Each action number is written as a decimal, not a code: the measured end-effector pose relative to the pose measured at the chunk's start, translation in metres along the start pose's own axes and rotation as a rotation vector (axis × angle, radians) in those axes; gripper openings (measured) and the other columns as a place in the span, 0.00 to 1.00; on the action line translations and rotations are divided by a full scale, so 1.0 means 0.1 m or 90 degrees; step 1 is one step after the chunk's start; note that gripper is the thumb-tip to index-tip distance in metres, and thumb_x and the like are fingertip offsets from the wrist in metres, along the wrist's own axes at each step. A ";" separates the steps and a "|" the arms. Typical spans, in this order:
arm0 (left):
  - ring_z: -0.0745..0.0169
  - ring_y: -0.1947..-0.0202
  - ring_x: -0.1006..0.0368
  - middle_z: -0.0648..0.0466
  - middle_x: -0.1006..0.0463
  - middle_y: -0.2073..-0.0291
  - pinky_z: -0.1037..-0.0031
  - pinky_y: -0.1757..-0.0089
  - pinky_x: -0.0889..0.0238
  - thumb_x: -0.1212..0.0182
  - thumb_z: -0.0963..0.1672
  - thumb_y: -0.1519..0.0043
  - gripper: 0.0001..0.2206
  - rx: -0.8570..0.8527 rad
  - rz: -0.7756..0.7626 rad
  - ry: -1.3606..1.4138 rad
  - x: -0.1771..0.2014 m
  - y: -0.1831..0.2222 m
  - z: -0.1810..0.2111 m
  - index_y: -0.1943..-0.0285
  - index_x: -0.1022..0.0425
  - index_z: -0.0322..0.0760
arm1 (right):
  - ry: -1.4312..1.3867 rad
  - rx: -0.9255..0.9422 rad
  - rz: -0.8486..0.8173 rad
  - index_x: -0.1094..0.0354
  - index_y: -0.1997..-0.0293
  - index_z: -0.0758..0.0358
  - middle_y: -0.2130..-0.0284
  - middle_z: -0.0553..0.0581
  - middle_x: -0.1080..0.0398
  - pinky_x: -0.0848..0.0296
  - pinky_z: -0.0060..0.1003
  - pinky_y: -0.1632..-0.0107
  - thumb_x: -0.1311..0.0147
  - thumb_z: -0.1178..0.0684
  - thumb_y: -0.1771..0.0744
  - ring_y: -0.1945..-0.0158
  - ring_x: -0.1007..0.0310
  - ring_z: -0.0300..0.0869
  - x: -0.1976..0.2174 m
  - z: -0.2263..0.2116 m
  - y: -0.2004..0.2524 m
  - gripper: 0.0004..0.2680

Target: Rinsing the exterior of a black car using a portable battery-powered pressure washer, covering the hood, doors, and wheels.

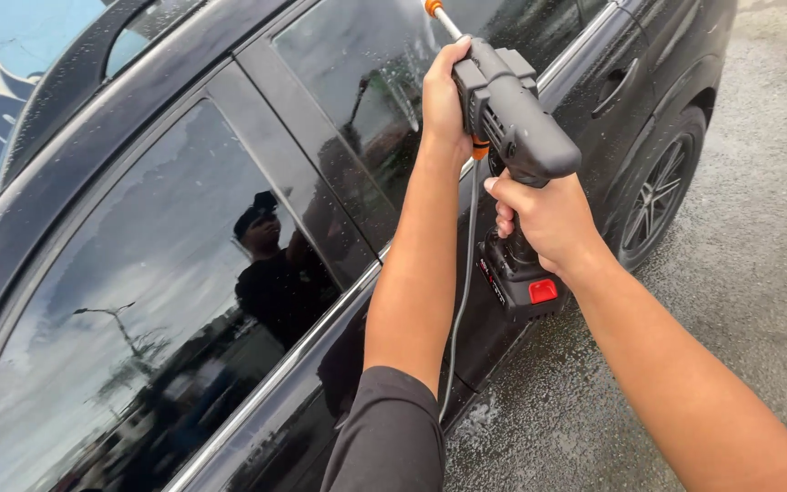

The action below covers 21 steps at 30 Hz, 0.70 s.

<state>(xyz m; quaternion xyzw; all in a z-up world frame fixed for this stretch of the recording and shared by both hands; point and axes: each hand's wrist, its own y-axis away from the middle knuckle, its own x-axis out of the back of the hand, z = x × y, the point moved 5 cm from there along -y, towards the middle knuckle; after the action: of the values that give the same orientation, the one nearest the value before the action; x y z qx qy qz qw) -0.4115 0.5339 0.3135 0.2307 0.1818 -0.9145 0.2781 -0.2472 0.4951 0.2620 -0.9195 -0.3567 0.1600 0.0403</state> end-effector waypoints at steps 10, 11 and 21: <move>0.56 0.81 0.31 0.52 0.26 0.79 0.64 0.74 0.35 0.42 0.51 0.44 0.13 0.049 -0.027 -0.001 -0.45 -0.54 -0.59 0.69 0.29 0.37 | -0.032 0.006 0.033 0.44 0.73 0.60 0.84 0.54 0.45 0.38 0.35 0.75 0.47 0.61 0.35 0.83 0.46 0.40 0.66 0.10 -0.45 0.08; 0.57 0.81 0.30 0.53 0.25 0.79 0.65 0.74 0.35 0.42 0.50 0.43 0.13 0.048 -0.026 0.008 -0.49 -0.61 -0.65 0.70 0.28 0.37 | -0.031 0.009 0.034 0.44 0.75 0.60 0.84 0.53 0.45 0.38 0.35 0.75 0.47 0.61 0.35 0.82 0.45 0.40 0.73 0.11 -0.51 0.09; 0.55 0.81 0.29 0.51 0.24 0.80 0.63 0.74 0.33 0.40 0.51 0.45 0.14 0.032 -0.078 0.069 -0.82 -1.62 -1.19 0.71 0.27 0.36 | 0.007 0.044 0.066 0.44 0.78 0.61 0.85 0.54 0.45 0.38 0.33 0.75 0.47 0.60 0.34 0.80 0.45 0.39 1.30 0.17 -1.36 0.11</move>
<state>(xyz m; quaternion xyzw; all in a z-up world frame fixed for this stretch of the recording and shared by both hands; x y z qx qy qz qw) -0.4087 0.7500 0.2915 0.2750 0.1871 -0.9204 0.2057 -0.2499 0.6828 0.2368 -0.9357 -0.3028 0.1691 0.0653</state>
